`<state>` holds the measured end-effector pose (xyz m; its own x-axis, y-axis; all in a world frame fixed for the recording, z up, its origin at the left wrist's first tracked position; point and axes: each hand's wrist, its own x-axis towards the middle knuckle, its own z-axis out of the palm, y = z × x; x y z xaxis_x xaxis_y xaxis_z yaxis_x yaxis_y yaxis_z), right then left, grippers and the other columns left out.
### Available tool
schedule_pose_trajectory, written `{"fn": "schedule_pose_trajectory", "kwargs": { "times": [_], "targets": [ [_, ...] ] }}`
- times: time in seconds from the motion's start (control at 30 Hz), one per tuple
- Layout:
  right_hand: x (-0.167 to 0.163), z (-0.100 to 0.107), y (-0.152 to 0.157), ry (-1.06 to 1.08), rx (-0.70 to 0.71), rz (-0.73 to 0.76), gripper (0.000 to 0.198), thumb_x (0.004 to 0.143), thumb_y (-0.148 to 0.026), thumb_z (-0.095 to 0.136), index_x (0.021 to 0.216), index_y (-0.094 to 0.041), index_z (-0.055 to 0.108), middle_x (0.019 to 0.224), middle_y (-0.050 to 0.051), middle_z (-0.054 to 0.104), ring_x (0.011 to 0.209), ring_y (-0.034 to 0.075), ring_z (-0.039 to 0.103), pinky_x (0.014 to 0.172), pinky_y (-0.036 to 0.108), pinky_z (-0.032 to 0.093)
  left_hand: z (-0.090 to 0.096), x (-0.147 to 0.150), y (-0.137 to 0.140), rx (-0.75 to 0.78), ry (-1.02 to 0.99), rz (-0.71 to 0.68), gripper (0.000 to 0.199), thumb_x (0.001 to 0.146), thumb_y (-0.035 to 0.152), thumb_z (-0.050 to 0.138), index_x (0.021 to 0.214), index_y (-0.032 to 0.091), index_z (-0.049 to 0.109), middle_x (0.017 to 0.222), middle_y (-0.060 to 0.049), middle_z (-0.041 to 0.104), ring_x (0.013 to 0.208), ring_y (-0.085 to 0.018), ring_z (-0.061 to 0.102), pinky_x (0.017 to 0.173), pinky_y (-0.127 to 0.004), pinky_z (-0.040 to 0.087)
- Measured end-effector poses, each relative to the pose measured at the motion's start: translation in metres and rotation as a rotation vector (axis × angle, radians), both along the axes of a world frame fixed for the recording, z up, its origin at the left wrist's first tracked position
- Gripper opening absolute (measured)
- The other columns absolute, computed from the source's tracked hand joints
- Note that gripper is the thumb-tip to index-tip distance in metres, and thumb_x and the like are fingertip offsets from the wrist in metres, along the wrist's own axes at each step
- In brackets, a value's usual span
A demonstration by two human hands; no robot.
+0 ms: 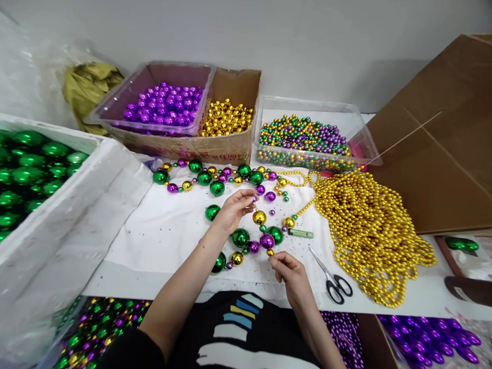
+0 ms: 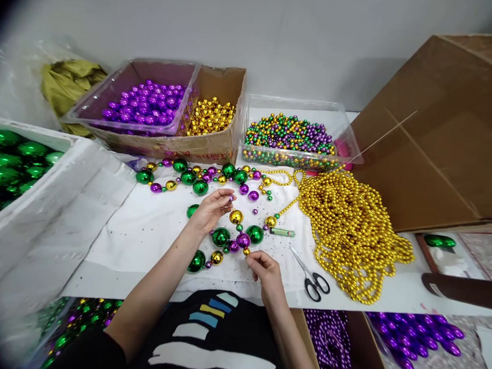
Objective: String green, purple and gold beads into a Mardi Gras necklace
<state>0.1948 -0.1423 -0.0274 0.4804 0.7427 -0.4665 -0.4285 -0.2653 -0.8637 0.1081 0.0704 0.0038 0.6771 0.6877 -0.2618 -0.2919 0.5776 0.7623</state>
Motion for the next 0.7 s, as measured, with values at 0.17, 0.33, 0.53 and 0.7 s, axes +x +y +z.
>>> {"fn": "schedule_pose_trajectory", "kwargs": {
  "times": [0.17,0.33,0.53,0.7],
  "targets": [
    [-0.002,0.001,0.008,0.016,-0.001,-0.032,0.02,0.065,-0.034,0.08,0.07,-0.018,0.069,0.061,-0.004,0.05,0.049,0.007,0.035,0.047,0.024,0.025,0.007,-0.006,-0.003,0.062,0.065,-0.036,0.029,0.069,0.025,0.083,0.093,0.016,0.07,0.089,-0.002,0.068,0.077,-0.011,0.062,0.074,-0.025,0.048],
    [-0.007,0.007,0.02,0.017,0.014,-0.041,0.02,0.067,-0.034,0.079,0.072,-0.019,0.068,0.06,-0.004,0.049,0.048,0.007,0.034,0.046,0.024,0.026,0.026,-0.016,0.003,0.153,0.08,0.028,0.024,0.07,0.034,0.082,0.079,0.016,0.069,0.087,-0.003,0.07,0.078,-0.012,0.061,0.073,-0.025,0.049],
    [-0.005,0.022,0.042,-0.028,0.068,0.034,0.021,0.07,-0.035,0.076,0.081,-0.02,0.069,0.066,-0.003,0.054,0.049,0.007,0.038,0.046,0.024,0.029,0.055,-0.027,0.021,0.296,0.061,0.152,0.023,0.069,0.034,0.082,0.075,0.017,0.069,0.09,-0.003,0.072,0.079,-0.011,0.062,0.073,-0.023,0.049],
    [0.006,0.03,0.064,-0.123,0.105,0.11,0.022,0.071,-0.034,0.073,0.087,-0.019,0.069,0.067,-0.003,0.056,0.05,0.008,0.041,0.046,0.023,0.031,0.067,-0.029,0.037,0.359,0.022,0.249,0.025,0.072,0.035,0.081,0.075,0.017,0.065,0.074,0.0,0.069,0.068,-0.01,0.062,0.067,-0.022,0.05]
  ]
}}
